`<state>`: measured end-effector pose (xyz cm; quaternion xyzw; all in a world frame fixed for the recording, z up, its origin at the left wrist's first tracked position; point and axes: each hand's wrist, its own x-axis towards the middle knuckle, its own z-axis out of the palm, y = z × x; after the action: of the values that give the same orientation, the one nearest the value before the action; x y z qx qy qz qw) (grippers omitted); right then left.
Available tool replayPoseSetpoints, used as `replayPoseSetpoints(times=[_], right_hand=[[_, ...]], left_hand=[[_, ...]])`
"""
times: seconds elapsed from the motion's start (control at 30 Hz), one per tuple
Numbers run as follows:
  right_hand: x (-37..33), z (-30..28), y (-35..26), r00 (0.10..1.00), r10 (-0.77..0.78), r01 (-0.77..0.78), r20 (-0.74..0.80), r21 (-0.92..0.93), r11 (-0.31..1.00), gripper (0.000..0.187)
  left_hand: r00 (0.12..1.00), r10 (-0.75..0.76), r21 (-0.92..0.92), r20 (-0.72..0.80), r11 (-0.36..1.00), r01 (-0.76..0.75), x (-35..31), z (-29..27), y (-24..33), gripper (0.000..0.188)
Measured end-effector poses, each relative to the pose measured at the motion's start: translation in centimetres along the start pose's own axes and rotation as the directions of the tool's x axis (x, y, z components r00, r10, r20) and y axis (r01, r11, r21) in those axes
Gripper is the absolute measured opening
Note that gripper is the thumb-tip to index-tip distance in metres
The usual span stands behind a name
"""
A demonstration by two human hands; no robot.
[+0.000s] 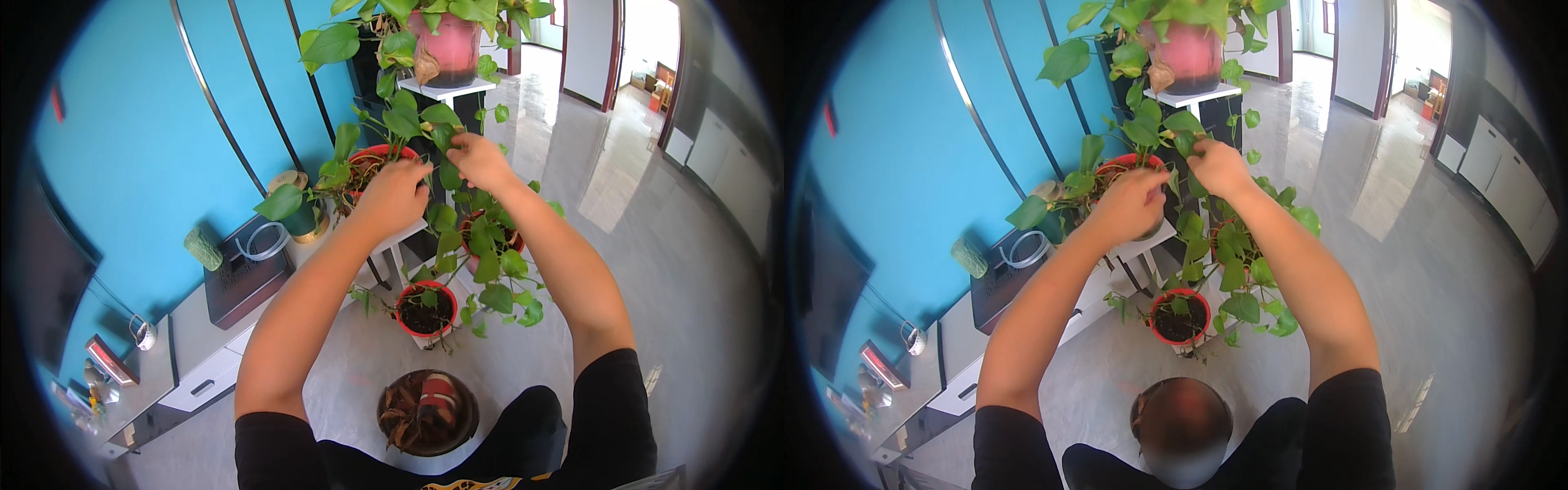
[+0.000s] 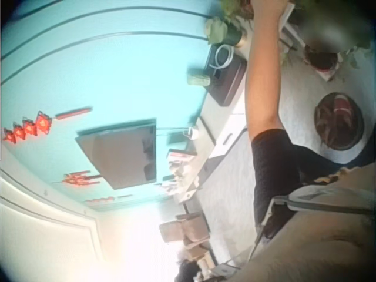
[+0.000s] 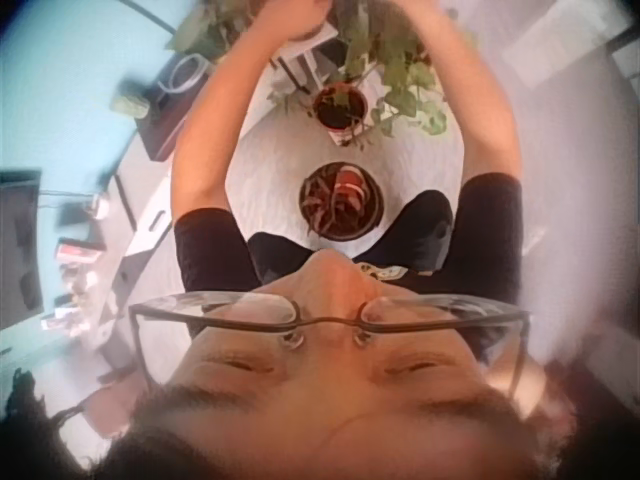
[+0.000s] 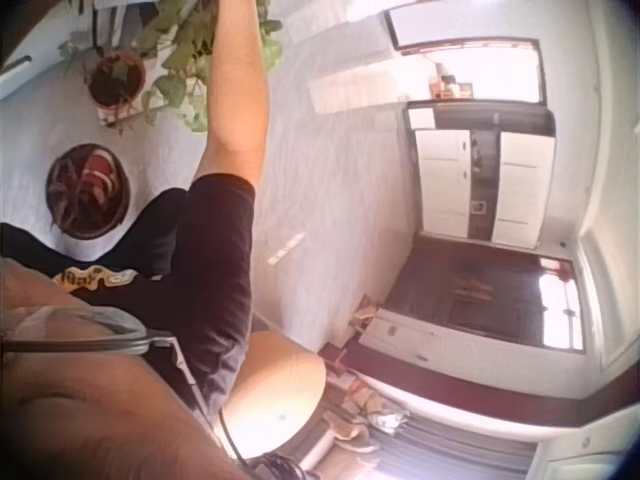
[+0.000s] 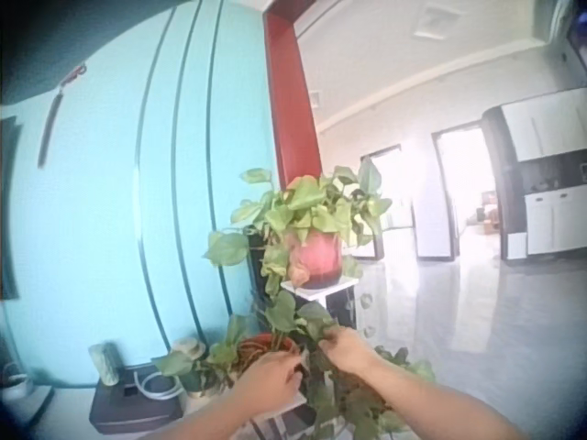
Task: The person removes dried leaves from houseplants by hand and using shears, then places the debris into a container.
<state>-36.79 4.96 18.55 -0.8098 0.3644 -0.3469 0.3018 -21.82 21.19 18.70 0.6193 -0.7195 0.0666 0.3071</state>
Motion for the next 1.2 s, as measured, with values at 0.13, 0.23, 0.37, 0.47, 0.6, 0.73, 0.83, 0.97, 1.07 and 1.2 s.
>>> replayPoseSetpoints(times=[0.13,0.23,0.37,0.47,0.6,0.73,0.83,0.97,1.07,1.2], right_hand=[[0.3,-0.1,-1.3,0.947,-0.272,0.263,-0.17,-0.073,0.962,0.04],[0.5,-0.2,-1.7,0.907,-0.379,0.358,-0.186,-0.138,0.924,0.043],[1.8,0.8,-0.5,0.785,-0.604,0.57,-0.142,-0.217,0.792,0.045],[2.0,1.6,-0.6,0.714,-0.684,0.642,-0.15,-0.25,0.725,0.044],[3.1,2.2,-1.3,0.62,-0.76,0.657,-0.193,-0.403,0.638,0.042],[3.9,2.5,-1.6,0.635,-0.759,0.638,-0.141,-0.458,0.619,0.025],[4.1,3.0,-1.7,0.656,-0.745,0.629,-0.119,-0.46,0.627,0.015],[3.8,3.2,-2.2,0.723,-0.689,0.551,-0.058,-0.553,0.625,0.011],[3.4,2.8,-2.0,0.712,-0.7,0.562,-0.055,-0.552,0.616,0.01],[-0.1,2.6,-2.7,0.605,-0.794,0.627,-0.059,-0.58,0.521,0.007]], left_hand=[[0.971,0.052,0.102,-0.232,0.994,-0.029,3.9,-0.7,-2.8,0.051],[0.952,0.016,0.164,-0.304,0.986,0.036,5.9,-0.1,-4.6,0.055],[0.948,-0.068,0.259,-0.311,0.953,0.153,7.6,1.5,-5.6,0.043],[0.938,-0.13,0.255,-0.321,0.942,0.218,8.1,1.9,-6.6,0.028],[0.931,-0.081,0.239,-0.356,0.955,0.175,7.7,2.0,-7.6,0.016],[0.954,-0.032,0.231,-0.299,0.967,0.104,7.2,1.6,-6.5,0.015],[0.965,-0.019,0.227,-0.263,0.971,0.081,7.2,1.6,-5.9,0.014],[0.965,0.031,0.256,-0.259,0.966,0.037,6.9,1.8,-6.4,0.014],[0.973,0.091,0.306,-0.212,0.952,-0.022,7.4,2.0,-6.5,0.016],[0.985,0.048,0.494,-0.163,0.869,0.04,7.5,1.2,-7.7,0.016]])
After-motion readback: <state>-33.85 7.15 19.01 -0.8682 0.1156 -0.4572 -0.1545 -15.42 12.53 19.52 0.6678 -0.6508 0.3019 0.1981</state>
